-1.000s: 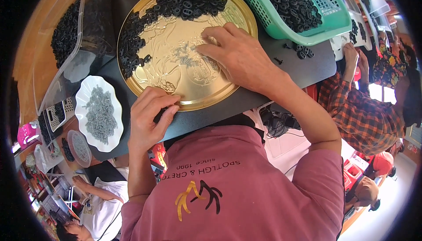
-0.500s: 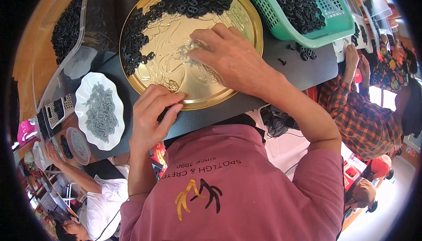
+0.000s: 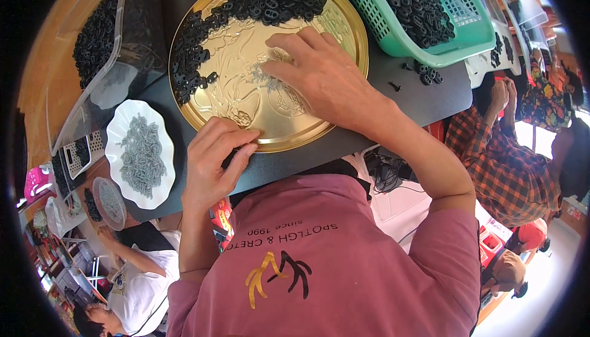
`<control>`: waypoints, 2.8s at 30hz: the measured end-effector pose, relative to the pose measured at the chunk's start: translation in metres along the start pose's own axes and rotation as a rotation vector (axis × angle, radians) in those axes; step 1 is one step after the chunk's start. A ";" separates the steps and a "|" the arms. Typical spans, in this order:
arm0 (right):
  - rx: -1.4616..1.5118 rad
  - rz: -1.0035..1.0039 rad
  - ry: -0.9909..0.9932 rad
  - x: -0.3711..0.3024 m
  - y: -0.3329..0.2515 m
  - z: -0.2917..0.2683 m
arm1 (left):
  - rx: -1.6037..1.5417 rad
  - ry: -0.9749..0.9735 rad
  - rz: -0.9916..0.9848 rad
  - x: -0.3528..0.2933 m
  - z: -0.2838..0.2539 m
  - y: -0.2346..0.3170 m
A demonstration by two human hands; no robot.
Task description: The person assembles fasteners by picking up plastic components and screws from a tray and inserting the screws into the plastic pieces by hand.
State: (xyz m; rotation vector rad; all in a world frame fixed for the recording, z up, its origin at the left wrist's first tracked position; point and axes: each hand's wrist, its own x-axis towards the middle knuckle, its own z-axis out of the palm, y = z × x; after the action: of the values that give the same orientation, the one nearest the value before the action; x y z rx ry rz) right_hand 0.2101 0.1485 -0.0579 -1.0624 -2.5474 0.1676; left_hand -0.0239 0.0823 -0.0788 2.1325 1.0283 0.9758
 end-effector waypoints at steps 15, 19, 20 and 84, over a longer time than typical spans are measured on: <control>-0.072 -0.041 0.037 0.004 0.002 0.010 | 0.016 0.016 0.010 0.000 0.001 0.001; -0.077 -0.058 0.059 0.010 0.003 0.008 | 0.009 0.022 0.013 0.000 0.002 0.001; -0.078 -0.062 0.063 0.015 0.005 0.009 | 0.009 0.023 0.016 0.000 0.002 0.001; 0.064 -0.114 -0.006 0.083 -0.018 0.036 | 0.000 0.019 0.056 -0.014 -0.005 0.005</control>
State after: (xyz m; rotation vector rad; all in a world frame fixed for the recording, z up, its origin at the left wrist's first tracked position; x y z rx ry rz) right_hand 0.1308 0.1959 -0.0627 -0.8924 -2.5817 0.2206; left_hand -0.0323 0.0689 -0.0771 2.1658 0.9823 1.0243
